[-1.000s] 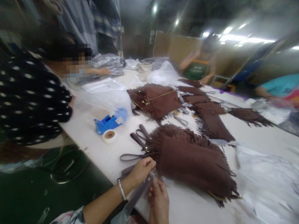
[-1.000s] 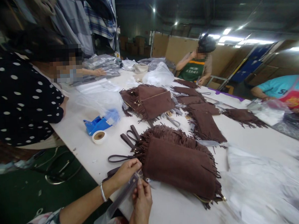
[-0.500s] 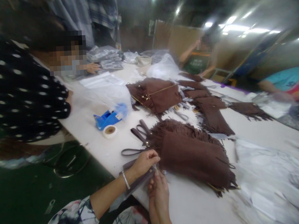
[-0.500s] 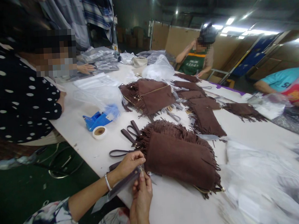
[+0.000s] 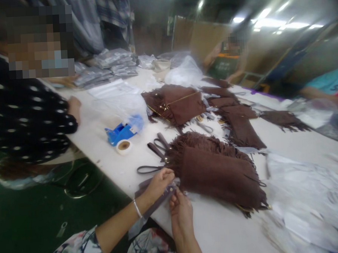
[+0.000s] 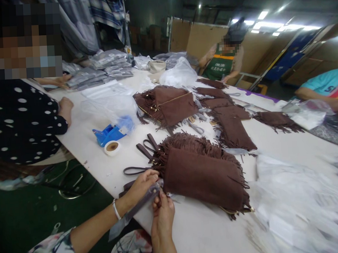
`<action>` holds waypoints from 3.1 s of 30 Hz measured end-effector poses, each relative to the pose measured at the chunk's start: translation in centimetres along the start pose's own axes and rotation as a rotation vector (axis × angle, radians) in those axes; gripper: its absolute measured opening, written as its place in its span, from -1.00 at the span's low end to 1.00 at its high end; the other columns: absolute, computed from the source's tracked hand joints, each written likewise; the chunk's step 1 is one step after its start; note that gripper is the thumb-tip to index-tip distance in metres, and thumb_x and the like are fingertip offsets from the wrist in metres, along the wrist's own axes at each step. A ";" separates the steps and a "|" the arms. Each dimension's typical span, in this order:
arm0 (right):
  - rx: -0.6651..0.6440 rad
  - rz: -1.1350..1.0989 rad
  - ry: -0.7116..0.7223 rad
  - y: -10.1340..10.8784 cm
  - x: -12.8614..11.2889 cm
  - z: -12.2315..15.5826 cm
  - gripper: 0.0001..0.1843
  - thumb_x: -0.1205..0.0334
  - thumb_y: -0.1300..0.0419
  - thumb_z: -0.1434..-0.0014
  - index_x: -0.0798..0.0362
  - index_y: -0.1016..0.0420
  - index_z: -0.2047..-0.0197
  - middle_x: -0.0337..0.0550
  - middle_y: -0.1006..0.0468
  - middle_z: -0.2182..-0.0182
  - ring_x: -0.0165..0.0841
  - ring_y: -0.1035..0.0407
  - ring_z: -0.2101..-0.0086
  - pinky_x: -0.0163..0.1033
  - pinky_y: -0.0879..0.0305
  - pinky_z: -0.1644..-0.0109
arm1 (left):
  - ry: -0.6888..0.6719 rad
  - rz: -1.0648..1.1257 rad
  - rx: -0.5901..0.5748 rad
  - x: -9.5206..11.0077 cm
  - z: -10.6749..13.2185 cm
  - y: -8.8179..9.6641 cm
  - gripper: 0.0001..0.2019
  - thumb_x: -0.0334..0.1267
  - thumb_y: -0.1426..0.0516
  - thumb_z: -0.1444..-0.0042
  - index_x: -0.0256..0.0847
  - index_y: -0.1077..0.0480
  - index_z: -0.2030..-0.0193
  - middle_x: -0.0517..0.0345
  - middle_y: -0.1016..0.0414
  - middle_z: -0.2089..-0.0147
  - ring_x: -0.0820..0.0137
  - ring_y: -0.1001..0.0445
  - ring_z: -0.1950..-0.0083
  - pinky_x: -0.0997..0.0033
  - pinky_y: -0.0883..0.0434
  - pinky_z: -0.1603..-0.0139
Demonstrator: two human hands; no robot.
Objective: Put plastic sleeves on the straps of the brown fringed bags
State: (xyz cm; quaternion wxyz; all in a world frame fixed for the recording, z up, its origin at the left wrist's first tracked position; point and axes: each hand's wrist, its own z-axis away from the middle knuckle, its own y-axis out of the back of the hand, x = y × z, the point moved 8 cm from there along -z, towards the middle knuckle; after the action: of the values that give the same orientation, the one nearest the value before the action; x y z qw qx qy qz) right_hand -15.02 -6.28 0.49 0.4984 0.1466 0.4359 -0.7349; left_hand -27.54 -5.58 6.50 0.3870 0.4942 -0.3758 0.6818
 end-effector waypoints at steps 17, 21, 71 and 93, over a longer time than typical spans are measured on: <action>0.010 0.005 0.031 0.2 0.4 0.1 -0.60 0.04 -0.39 0.08 0.07 -0.41 0.25 -0.31 -0.44 0.49 -0.53 -0.27 0.53 -0.44 -0.17 0.52 | 0.142 0.166 0.112 -2.3 2.6 0.2 -0.74 -0.15 -0.26 0.03 -0.28 -0.42 0.26 0.10 -0.53 0.43 0.39 -0.46 0.48 0.40 -0.37 0.41; 0.022 0.004 0.009 0.3 0.5 0.1 -0.55 0.02 -0.44 0.14 0.08 -0.39 0.29 -0.40 -0.34 0.55 -0.59 -0.17 0.59 -0.49 -0.09 0.56 | 0.080 0.058 0.118 -1.9 1.6 0.2 -0.82 -0.21 -0.24 0.02 -0.27 -0.45 0.32 0.14 -0.51 0.43 0.40 -0.43 0.46 0.42 -0.34 0.39; -0.028 -0.138 -0.010 0.7 0.3 -0.8 -0.60 0.21 -0.46 0.18 0.05 -0.35 0.34 -0.39 -0.37 0.50 -0.58 -0.24 0.55 -0.49 -0.18 0.55 | 0.126 -0.109 -0.080 -2.1 1.6 1.1 -0.87 -0.27 -0.18 0.03 -0.27 -0.37 0.35 0.22 -0.40 0.47 0.47 -0.27 0.45 0.47 -0.14 0.40; -0.102 -0.129 -0.017 0.2 -0.2 -0.4 -0.66 0.16 -0.42 0.15 0.04 -0.46 0.30 -0.25 -0.52 0.36 -0.50 -0.32 0.47 -0.39 -0.23 0.44 | 0.086 -0.174 0.061 -2.2 1.7 0.9 -0.86 -0.22 -0.17 0.01 -0.26 -0.36 0.40 0.15 -0.46 0.47 0.40 -0.36 0.44 0.44 -0.19 0.40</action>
State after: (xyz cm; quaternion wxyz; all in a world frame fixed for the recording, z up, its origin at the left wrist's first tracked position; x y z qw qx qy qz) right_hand -14.86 -5.84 0.29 0.4603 0.0864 0.4771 -0.7437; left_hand -27.24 -7.78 4.62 0.4454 0.5066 -0.2936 0.6773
